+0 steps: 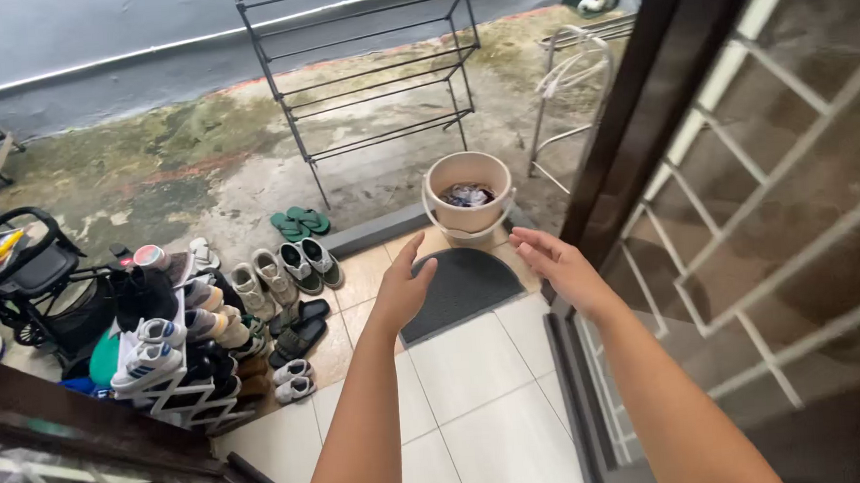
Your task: The recorder takes wet clothes from a bucket, wrings them out, and hangs them on a drying rack.
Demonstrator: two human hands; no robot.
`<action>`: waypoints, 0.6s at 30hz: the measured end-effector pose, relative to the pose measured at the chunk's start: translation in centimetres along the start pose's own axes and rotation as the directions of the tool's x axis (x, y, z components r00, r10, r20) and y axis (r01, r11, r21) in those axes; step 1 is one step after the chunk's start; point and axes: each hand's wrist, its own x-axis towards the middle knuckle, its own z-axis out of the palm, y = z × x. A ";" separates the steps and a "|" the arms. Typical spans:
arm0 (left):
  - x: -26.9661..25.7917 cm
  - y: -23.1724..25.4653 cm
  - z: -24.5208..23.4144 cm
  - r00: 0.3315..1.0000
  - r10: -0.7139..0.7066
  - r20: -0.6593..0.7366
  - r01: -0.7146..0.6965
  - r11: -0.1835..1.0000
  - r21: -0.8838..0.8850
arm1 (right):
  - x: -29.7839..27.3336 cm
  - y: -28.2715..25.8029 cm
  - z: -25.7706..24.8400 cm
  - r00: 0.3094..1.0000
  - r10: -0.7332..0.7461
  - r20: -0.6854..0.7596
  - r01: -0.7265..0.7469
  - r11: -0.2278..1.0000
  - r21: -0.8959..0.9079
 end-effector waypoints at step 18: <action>30.0 -9.8 -4.2 0.982 0.033 -0.184 -0.015 0.995 0.098 | 38.2 1.2 -4.1 0.952 -0.014 0.306 0.039 0.996 -0.076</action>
